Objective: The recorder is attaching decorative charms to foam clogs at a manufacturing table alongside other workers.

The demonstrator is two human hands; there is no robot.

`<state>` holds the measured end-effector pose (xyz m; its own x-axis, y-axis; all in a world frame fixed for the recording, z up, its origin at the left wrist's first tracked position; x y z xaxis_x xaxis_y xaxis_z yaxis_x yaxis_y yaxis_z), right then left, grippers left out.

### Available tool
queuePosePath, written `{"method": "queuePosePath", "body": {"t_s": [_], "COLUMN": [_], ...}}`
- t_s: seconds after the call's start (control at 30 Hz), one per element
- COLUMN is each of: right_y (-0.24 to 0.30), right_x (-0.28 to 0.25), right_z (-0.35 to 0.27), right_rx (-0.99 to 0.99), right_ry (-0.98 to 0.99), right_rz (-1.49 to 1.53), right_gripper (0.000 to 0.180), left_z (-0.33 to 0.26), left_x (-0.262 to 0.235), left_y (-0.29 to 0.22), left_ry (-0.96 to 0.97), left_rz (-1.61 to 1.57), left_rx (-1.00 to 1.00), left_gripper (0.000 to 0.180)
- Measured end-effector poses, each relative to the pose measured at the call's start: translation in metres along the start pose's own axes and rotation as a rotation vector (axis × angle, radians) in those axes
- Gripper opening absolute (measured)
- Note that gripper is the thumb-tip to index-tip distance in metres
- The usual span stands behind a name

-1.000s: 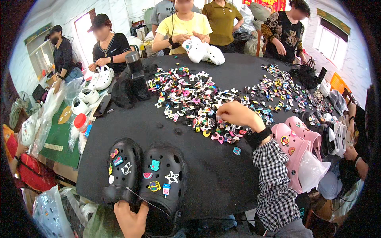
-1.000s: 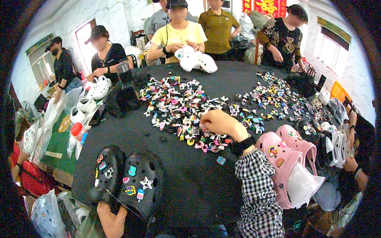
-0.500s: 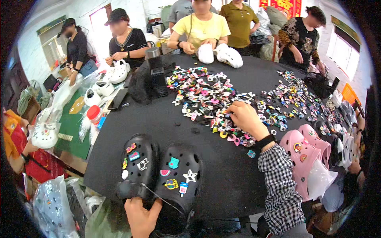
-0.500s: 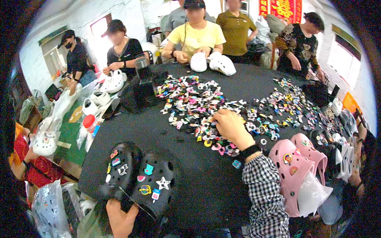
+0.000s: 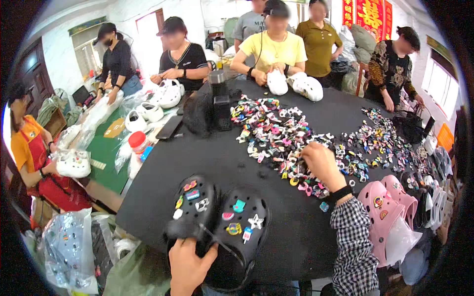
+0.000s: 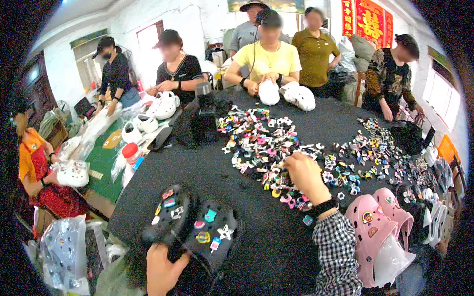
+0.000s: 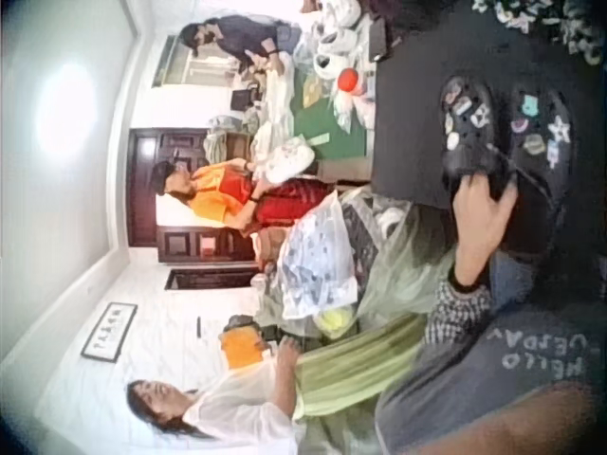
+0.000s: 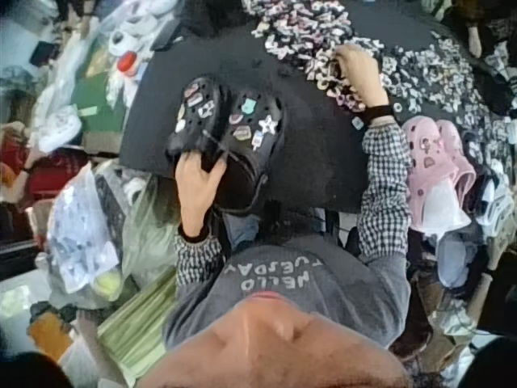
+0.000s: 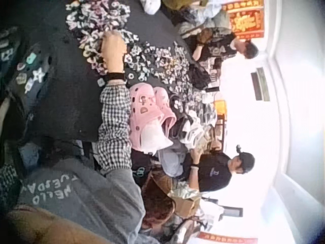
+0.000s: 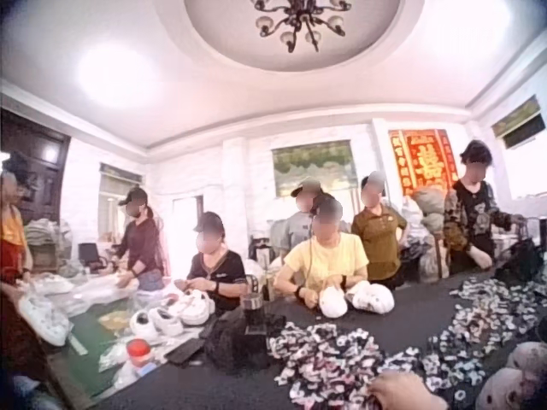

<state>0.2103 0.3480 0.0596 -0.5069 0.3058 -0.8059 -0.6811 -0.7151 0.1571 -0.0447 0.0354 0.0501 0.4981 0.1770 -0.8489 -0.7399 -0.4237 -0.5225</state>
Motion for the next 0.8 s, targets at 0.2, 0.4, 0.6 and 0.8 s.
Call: {"method": "queuePosePath", "body": {"t_s": [0.2, 0.4, 0.6, 0.8], "right_y": [-0.011, -0.006, -0.003, 0.005], "right_x": [-0.038, -0.055, -0.086, -0.094], "right_z": [0.015, 0.021, 0.022, 0.026], "right_rx": [0.102, 0.163, 0.174, 0.237], "right_ry": [-0.082, -0.113, -0.239, -0.249], "right_rz": [0.214, 0.338, 0.420, 0.843], "right_gripper": [0.009, 0.007, 0.011, 0.014], "left_z": [0.009, 0.001, -0.040, -0.060], "left_x": [-0.030, -0.038, -0.068, -0.016], "left_y": [-0.035, -0.038, -0.041, -0.062], "left_ry": [-0.272, -0.231, -0.466, 0.534], "left_rz": [-0.008, -0.058, -0.241, -1.480], "left_rx": [0.247, 0.185, 0.316, 0.205], "left_gripper": [0.039, 0.030, 0.019, 0.062]}}
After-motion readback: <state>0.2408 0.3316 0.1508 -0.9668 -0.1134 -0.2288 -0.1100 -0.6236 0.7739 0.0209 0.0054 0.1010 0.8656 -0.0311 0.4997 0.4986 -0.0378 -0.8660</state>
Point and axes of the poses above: each hand's wrist, its own z-axis towards the middle knuckle, its own x-axis out of the palm, y = z × x, the point moved 9 cm from there along z, towards the middle knuckle, and after that the axes turned 4 degrees about z, right-handed, at the moved point
